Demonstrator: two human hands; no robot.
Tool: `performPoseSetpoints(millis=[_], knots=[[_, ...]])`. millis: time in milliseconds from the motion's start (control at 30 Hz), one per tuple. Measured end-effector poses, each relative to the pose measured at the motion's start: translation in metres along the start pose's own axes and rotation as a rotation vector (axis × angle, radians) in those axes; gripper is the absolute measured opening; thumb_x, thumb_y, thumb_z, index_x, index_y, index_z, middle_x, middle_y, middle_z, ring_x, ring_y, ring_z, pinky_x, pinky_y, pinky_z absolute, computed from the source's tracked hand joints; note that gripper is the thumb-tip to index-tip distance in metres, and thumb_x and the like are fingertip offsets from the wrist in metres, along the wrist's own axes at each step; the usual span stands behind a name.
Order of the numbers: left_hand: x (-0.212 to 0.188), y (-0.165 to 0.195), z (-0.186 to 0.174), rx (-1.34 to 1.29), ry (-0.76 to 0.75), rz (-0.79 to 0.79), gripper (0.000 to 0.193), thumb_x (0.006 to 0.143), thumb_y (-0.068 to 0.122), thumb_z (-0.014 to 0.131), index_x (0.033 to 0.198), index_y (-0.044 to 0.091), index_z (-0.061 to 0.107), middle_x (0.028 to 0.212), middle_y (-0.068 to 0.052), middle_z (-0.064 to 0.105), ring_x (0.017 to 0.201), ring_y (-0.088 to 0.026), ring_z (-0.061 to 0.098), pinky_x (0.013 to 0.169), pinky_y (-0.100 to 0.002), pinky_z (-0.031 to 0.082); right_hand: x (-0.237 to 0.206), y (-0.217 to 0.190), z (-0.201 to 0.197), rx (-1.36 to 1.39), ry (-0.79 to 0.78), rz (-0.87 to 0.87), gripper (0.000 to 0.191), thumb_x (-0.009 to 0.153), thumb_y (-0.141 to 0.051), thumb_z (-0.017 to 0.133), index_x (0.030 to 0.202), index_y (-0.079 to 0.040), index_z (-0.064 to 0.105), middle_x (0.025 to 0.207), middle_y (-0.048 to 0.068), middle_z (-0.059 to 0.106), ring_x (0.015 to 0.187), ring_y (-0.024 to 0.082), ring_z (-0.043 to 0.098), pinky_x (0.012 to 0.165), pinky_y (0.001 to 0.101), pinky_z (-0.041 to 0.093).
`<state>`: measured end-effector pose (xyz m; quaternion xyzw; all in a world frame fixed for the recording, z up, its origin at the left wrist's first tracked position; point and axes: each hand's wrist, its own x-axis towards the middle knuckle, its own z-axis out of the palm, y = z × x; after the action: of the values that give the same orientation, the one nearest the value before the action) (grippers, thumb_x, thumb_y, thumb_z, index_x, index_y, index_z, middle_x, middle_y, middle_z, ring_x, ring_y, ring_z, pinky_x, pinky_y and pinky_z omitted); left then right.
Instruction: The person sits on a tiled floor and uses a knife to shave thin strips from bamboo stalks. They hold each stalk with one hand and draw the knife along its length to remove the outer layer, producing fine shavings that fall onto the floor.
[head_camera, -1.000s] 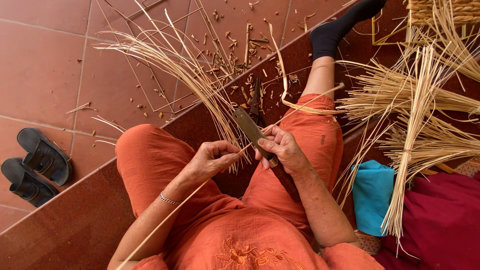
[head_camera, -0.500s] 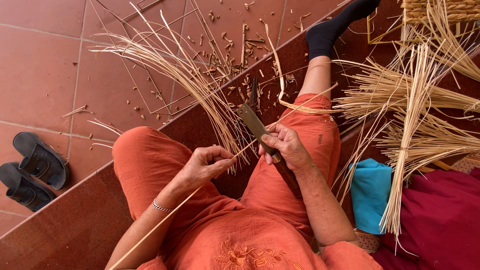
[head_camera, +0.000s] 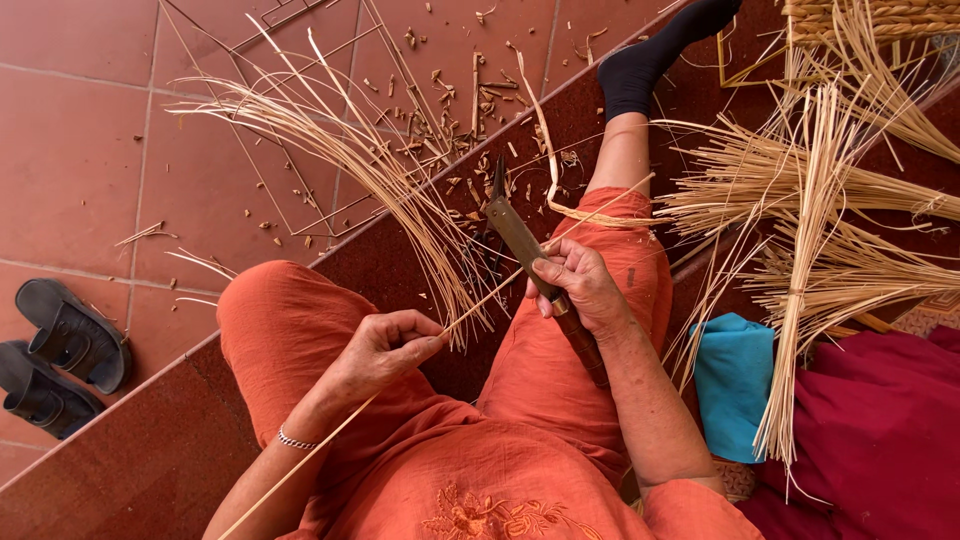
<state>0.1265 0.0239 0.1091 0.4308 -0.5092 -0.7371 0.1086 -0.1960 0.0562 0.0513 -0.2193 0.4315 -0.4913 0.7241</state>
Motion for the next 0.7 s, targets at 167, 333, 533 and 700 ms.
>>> performPoseSetpoints(millis=[167,333,533,700], knots=[[-0.007,-0.001,-0.002,0.009,0.006,-0.044,0.018,0.096,0.016,0.072,0.103,0.001,0.078,0.069,0.008,0.056,0.059,-0.001,0.042,0.05,-0.02,0.036,0.001,0.001,-0.007,0.016,-0.011,-0.006,0.021,0.1,-0.012,0.066,0.113,0.003,0.057,0.079,0.016,0.073,0.053,0.014,0.067,0.045,0.0239,0.054],[-0.015,-0.001,-0.007,0.019,-0.006,-0.03,0.018,0.094,0.014,0.072,0.105,0.0,0.078,0.074,0.007,0.066,0.062,-0.001,0.05,0.053,-0.019,0.044,0.003,-0.003,-0.017,0.0,0.052,-0.027,0.019,0.1,-0.01,0.067,0.109,0.002,0.056,0.077,0.016,0.072,0.053,0.015,0.067,0.044,0.0232,0.053],[-0.028,-0.005,-0.014,0.035,0.003,0.004,0.019,0.095,0.013,0.07,0.105,-0.001,0.077,0.079,0.006,0.07,0.068,0.0,0.055,0.058,-0.018,0.049,0.002,-0.012,-0.026,-0.035,0.095,-0.041,0.018,0.099,-0.01,0.066,0.108,0.003,0.057,0.078,0.015,0.071,0.052,0.014,0.065,0.044,0.0223,0.051],[-0.041,-0.009,-0.02,0.018,0.022,-0.051,0.021,0.095,0.014,0.071,0.107,-0.002,0.08,0.076,0.005,0.064,0.065,-0.002,0.048,0.055,-0.02,0.042,0.0,-0.017,-0.034,0.004,0.116,-0.065,0.018,0.099,-0.011,0.067,0.108,0.002,0.058,0.079,0.015,0.071,0.053,0.016,0.066,0.046,0.0236,0.051]])
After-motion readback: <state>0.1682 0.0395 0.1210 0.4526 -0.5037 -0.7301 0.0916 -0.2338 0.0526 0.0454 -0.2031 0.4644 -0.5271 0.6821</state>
